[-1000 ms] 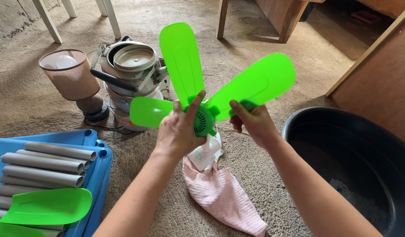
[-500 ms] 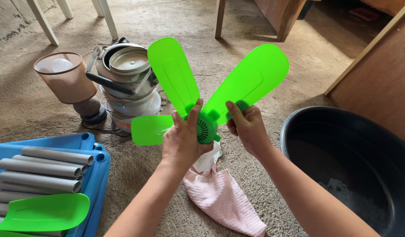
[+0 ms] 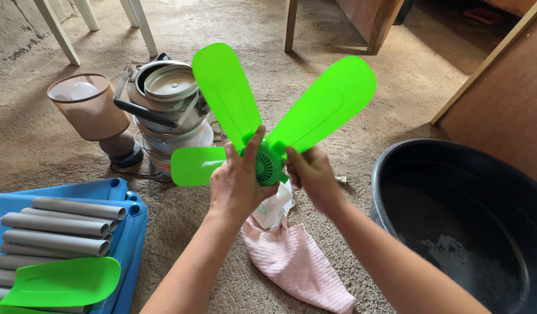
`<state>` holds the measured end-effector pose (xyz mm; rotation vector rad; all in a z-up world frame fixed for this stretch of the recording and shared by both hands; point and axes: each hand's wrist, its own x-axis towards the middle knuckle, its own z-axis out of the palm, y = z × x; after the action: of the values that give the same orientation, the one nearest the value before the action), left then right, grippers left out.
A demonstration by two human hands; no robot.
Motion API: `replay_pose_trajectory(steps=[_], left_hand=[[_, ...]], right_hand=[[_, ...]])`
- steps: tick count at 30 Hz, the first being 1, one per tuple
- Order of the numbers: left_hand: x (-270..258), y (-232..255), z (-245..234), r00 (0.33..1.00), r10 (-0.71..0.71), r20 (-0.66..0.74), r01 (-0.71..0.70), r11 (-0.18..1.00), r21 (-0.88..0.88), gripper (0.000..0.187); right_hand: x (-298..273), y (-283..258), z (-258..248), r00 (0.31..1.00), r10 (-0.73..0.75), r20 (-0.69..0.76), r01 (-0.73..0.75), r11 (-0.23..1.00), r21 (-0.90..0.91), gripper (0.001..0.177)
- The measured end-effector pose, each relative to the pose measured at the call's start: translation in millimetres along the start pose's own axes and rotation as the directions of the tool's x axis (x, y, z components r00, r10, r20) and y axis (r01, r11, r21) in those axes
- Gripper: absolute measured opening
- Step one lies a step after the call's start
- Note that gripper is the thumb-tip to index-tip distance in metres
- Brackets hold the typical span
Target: The person wipes a small white fan base with a pink cloth, then attaches green fan blades one by one to the motor hub. The person secures each blade and adjusts the assembly on the floor.
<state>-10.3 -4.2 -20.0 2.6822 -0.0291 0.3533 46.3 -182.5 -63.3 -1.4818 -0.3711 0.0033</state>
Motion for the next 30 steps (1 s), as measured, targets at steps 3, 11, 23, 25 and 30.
replay_pose_trajectory(steps=[3, 11, 23, 25, 30], left_hand=[[-2.4, -9.5, -0.1, 0.991, 0.093, -0.101, -0.089, 0.995, 0.04, 0.129], [-13.3, -36.9, -6.4, 0.977, 0.154, -0.149, -0.157, 0.988, -0.006, 0.125], [-37.7, -78.2, -40.2, 0.973, 0.183, -0.142, -0.177, 0.983, 0.051, 0.123], [-49.0, -102.7, -51.6, 0.949, 0.222, -0.224, -0.219, 0.975, 0.036, 0.112], [-87.0, -180.2, -64.9, 0.997, -0.052, -0.055, 0.058, 0.992, 0.113, 0.053]], right_hand=[[-22.7, 22.2, -6.7, 0.997, 0.065, -0.035, -0.063, 0.996, 0.07, 0.025], [-46.0, 37.3, 4.7, 0.981, 0.19, 0.032, -0.191, 0.981, 0.037, 0.019], [-41.4, 19.2, 90.5, 0.933, 0.096, 0.346, -0.107, 0.994, 0.013, 0.027], [-31.3, 16.5, 109.7, 0.937, 0.066, 0.344, -0.077, 0.997, 0.019, 0.026], [-14.0, 11.3, 150.9, 0.907, 0.156, 0.392, -0.171, 0.985, 0.002, 0.028]])
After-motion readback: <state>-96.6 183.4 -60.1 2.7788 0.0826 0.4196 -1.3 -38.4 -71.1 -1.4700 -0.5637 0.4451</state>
